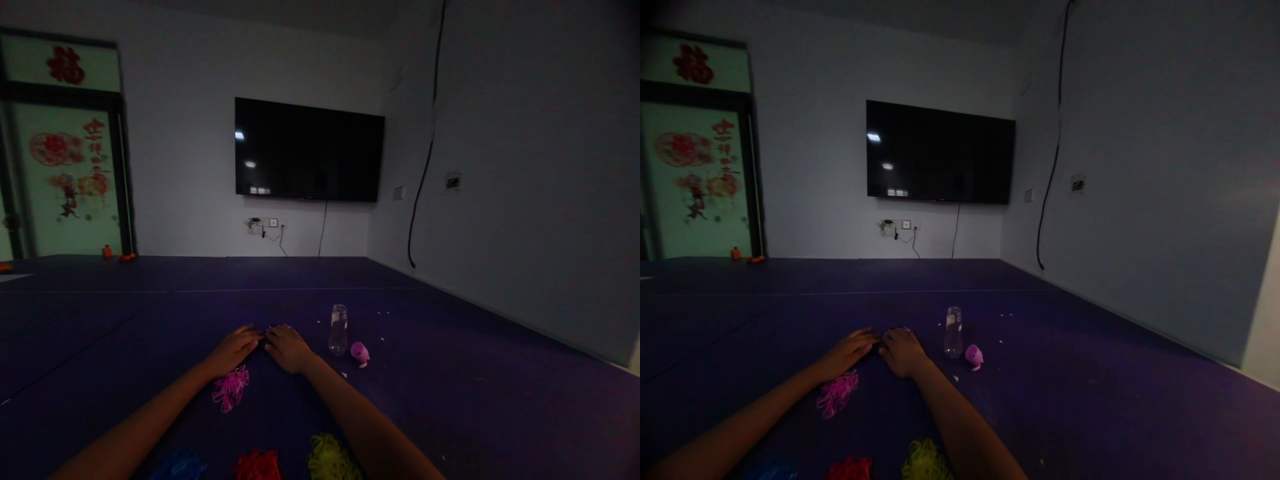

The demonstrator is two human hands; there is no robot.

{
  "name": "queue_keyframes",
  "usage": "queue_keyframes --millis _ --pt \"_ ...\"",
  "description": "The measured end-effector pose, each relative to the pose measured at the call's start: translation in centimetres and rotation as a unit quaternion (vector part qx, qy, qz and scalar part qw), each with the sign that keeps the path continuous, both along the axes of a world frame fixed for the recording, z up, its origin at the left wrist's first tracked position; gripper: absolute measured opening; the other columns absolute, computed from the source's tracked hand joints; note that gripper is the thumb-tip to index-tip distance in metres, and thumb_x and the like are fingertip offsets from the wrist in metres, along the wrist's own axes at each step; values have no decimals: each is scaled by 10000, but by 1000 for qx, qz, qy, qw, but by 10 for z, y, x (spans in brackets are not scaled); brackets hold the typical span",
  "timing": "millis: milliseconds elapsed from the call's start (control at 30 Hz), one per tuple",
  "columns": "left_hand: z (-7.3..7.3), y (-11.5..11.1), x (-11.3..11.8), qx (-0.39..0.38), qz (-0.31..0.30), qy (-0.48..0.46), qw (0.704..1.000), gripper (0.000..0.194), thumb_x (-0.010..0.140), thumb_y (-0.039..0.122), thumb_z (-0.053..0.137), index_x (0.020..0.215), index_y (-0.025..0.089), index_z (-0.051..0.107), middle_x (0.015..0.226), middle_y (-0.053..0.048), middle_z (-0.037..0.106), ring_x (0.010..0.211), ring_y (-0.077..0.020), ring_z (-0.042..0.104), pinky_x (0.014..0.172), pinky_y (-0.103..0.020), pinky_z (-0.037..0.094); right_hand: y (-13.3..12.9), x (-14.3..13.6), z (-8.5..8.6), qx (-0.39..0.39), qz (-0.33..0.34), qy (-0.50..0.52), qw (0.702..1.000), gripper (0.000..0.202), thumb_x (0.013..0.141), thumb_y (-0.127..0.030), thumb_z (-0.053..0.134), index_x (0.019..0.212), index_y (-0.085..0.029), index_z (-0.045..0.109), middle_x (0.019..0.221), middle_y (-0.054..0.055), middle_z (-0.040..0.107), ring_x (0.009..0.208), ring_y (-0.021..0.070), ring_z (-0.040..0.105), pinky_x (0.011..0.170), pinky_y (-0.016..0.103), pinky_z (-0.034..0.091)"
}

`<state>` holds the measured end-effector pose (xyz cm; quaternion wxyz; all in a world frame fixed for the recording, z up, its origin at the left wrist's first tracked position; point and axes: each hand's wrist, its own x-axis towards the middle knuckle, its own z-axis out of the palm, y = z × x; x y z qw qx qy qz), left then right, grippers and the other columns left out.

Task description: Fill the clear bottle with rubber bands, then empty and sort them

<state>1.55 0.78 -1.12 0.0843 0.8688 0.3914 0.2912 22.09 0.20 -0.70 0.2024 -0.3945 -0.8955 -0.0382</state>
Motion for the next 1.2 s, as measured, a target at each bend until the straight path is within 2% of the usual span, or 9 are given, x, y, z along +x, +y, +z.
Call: queue_keyframes --millis 267,400,500,633,733,833,900,1000,1200 --pt "5 -4 2 -25 15 -69 997 390 910 442 359 1095 260 651 1156 -27 647 1183 -232 471 1033 -421 331 -6 3 13 5 38 10 999 349 929 -323 360 1188 -184 547 1272 107 529 1190 217 455 996 394 334" --pt "10 -6 2 -55 41 -112 991 418 898 467 354 1069 247 666 1172 -34 638 1168 -228 488 1035 -400 324 -3 4 5 -10 6 -4 1000 392 929 -402 348 1238 -233 521 1327 91 484 1248 246 392 1015 447 307" --pt "14 -7 1 -84 69 -189 976 445 863 512 388 980 217 699 1104 -55 671 1091 -237 552 992 -379 370 -1 4 -1 -18 -13 -4 1000 445 929 -441 325 1284 -225 485 1356 95 457 1282 262 347 1025 465 292" --pt "16 -6 -4 -86 122 -270 951 523 826 586 380 877 175 700 940 -73 712 947 -249 620 868 -356 446 0 4 0 -24 -7 -10 1000 492 933 -451 302 1314 -179 454 1365 113 446 1299 265 324 1038 460 278" --pt "14 -6 -7 -85 156 -299 938 587 809 631 355 828 143 678 728 -67 686 708 -227 641 666 -322 477 -2 5 3 -28 -5 -10 1000 491 935 -449 295 1306 -174 463 1363 112 449 1298 260 330 1044 449 272" --pt "13 -8 -7 -113 157 -316 929 604 795 653 348 798 132 654 549 -11 594 394 -143 516 436 -261 384 -3 6 6 -33 -2 -8 999 491 932 -443 308 1302 -161 464 1367 114 444 1295 258 333 1045 431 278" --pt "12 -9 -4 -138 143 -322 926 589 788 650 363 803 133 644 523 12 566 319 -107 447 387 -239 330 -4 6 7 -35 -2 -4 999 487 929 -435 321 1306 -158 457 1368 114 442 1291 256 340 1041 424 285" --pt "13 -8 -1 -164 118 -333 921 566 777 639 390 825 134 640 562 1 589 365 -111 498 411 -232 353 -5 6 9 -34 0 8 999 457 929 -413 339 1302 -178 461 1357 105 455 1275 244 363 1038 422 286" --pt "15 -5 -1 -199 73 -363 907 572 749 639 459 894 120 649 753 -87 680 664 -193 638 574 -275 464 -1 6 12 -26 0 78 997 322 926 -244 343 1117 -182 595 1247 92 549 1166 192 475 969 325 344"
